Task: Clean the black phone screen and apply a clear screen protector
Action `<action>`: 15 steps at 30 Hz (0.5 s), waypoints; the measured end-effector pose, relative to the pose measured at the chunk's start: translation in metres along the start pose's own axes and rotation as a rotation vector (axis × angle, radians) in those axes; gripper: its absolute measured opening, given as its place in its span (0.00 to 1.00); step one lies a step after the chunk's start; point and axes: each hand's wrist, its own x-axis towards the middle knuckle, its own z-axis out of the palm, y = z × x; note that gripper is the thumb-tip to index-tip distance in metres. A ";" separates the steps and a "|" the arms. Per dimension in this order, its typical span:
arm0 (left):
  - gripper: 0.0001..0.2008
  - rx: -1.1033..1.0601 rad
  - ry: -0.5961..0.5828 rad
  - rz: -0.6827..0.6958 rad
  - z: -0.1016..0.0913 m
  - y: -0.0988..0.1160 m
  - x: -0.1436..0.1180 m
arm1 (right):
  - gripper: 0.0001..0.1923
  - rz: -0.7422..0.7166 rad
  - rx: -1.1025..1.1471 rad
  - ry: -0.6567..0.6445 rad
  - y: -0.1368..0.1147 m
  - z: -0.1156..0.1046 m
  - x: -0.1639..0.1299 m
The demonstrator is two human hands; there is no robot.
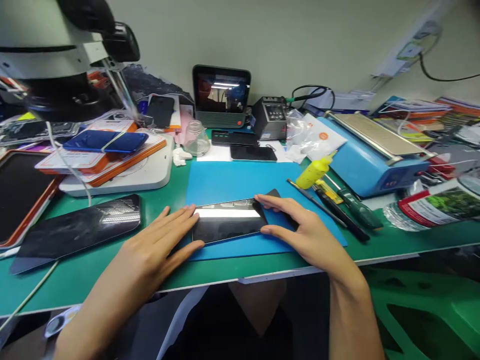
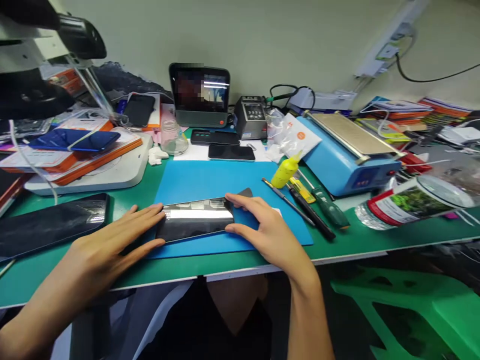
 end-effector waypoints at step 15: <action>0.33 0.254 -0.112 0.238 0.001 -0.003 -0.002 | 0.34 -0.049 0.093 -0.025 0.011 0.001 -0.008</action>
